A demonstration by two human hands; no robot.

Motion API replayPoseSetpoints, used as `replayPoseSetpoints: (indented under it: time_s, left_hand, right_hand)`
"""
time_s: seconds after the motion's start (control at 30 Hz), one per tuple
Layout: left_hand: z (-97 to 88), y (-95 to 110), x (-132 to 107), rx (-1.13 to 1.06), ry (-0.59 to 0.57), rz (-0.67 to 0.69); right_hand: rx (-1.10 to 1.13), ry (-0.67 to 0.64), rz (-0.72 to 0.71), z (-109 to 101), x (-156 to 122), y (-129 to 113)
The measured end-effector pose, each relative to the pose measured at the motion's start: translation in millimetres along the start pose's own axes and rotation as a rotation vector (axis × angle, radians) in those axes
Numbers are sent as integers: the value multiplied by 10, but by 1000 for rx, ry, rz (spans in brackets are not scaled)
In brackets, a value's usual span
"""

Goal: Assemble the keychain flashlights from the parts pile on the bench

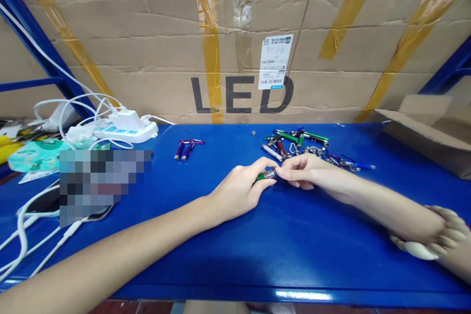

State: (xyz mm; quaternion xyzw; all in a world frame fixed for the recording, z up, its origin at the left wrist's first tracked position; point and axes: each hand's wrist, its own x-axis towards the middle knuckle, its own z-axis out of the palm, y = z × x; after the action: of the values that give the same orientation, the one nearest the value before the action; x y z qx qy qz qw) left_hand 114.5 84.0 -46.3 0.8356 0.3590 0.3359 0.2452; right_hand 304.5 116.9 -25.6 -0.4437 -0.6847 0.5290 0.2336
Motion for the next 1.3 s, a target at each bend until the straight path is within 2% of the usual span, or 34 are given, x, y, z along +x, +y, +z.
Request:
replayPoseSetpoints:
  time_s: [0.07, 0.13, 0.23, 0.3, 0.4, 0.47, 0.57, 0.77, 0.9, 1.17, 1.3]
  left_hand:
    - [4, -3, 9, -21, 15, -7]
    - [11, -5, 22, -42, 24, -35]
    - [18, 8, 41, -62, 41, -95]
    - [13, 26, 51, -80, 47, -112]
    - [-3, 52, 57, -117, 8, -104]
    - [-13, 58, 54, -136, -36, -92]
    - [-19, 52, 39, -144, -85, -70]
    - [-20, 50, 3, -105, -148, -29]
    - [-29, 58, -5, -96, -159, 4]
    - [-18, 36, -24, -36, -104, 31]
    - [3, 53, -37, 11, -61, 29]
  right_hand:
    - [-7, 1, -5, -2, 11, 2]
    - [-61, 33, -83, -2, 20, 6]
    - [-206, 162, -310, -18, 28, 7]
    - [-338, 248, -534, -48, 23, -6]
    - [-524, 275, -846, -107, 1, -37]
    - [-610, 267, -957, -141, -22, -53]
    - [-692, 226, -1012, -171, -64, -60]
    - [-777, 167, -962, -157, -125, -49]
    - [-683, 169, -869, -111, -107, -37]
    - [-431, 190, -542, -31, -28, -8]
    - [-247, 117, -321, -33, 4, 40]
